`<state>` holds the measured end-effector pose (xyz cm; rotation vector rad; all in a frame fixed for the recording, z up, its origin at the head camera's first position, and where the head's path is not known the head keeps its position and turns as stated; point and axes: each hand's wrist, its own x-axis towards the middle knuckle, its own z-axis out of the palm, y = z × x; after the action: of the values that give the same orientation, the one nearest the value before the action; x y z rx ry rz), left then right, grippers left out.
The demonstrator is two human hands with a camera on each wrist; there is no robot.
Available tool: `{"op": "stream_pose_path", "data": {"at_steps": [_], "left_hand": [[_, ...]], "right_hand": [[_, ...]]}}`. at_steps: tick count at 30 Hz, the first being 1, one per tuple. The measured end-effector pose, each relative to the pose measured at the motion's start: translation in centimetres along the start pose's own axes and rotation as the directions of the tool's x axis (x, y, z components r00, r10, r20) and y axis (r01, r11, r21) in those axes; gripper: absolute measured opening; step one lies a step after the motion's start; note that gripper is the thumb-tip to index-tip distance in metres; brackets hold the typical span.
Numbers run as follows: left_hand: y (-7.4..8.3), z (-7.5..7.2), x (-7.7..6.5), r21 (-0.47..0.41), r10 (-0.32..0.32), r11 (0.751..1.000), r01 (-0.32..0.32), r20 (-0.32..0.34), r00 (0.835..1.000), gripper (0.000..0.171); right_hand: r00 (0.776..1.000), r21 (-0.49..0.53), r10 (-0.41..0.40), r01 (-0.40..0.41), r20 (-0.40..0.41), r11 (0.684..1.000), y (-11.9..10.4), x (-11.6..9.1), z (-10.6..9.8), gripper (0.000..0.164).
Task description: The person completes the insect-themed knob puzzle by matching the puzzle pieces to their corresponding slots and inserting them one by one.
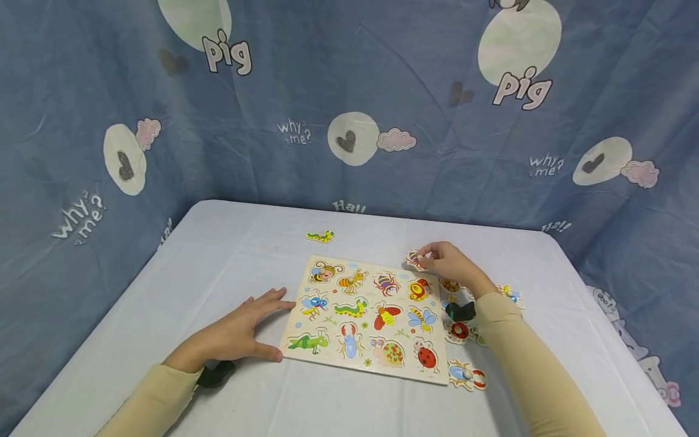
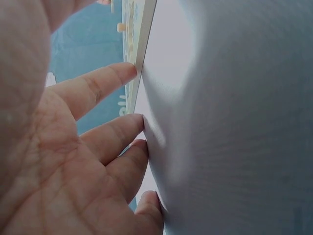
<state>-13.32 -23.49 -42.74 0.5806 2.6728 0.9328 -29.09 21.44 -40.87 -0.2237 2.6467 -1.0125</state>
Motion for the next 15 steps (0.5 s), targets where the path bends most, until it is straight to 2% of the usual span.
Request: {"op": "stream_pose_path", "data": {"at_steps": [7,15], "left_hand": [[-0.1,0.1,0.1,0.002,-0.005,1.0,0.005,0.005,1.0,0.096],[-0.1,0.0,0.1,0.004,-0.004,1.0,0.004,0.008,1.0,0.097]], "right_hand": [[0.999,0.021,-0.053,0.053,0.007,0.998,-0.6,-0.5,0.5,0.036],[0.999,0.026,-0.042,0.042,-0.004,0.999,-1.4,-0.7,1.2,0.035]]}}
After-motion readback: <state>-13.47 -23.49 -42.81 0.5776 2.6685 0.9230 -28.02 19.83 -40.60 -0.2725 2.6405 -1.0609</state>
